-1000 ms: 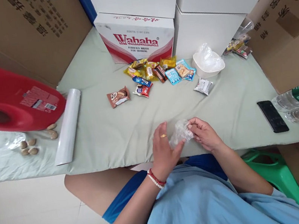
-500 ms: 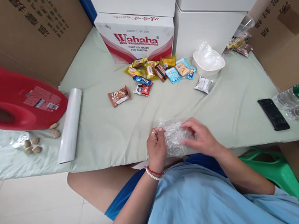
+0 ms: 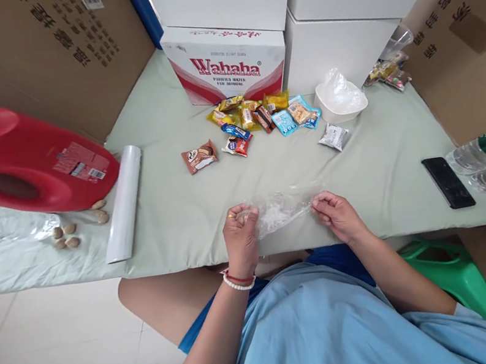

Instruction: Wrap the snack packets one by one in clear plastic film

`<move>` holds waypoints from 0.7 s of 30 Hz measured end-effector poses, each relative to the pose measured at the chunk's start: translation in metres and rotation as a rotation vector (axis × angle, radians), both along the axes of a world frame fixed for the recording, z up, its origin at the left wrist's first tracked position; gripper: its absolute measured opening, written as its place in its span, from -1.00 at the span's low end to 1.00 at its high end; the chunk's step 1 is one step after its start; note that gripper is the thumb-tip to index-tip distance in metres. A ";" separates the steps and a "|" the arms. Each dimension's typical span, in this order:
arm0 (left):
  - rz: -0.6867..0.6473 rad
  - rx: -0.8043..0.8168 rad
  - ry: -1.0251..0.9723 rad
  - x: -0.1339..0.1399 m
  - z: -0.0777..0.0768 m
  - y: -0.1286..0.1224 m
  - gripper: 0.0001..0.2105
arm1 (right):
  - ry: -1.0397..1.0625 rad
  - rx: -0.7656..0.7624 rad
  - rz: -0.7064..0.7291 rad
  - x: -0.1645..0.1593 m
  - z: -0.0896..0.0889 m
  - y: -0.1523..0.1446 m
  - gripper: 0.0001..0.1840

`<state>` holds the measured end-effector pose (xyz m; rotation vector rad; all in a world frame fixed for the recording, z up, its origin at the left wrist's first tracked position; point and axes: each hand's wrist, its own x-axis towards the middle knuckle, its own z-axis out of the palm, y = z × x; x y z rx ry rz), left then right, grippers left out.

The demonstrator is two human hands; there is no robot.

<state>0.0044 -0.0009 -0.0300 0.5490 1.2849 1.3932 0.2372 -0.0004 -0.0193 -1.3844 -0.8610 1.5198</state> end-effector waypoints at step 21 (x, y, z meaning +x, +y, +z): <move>-0.172 0.128 0.209 0.009 0.002 -0.014 -0.52 | -0.601 0.578 0.042 -0.001 0.020 0.016 -0.83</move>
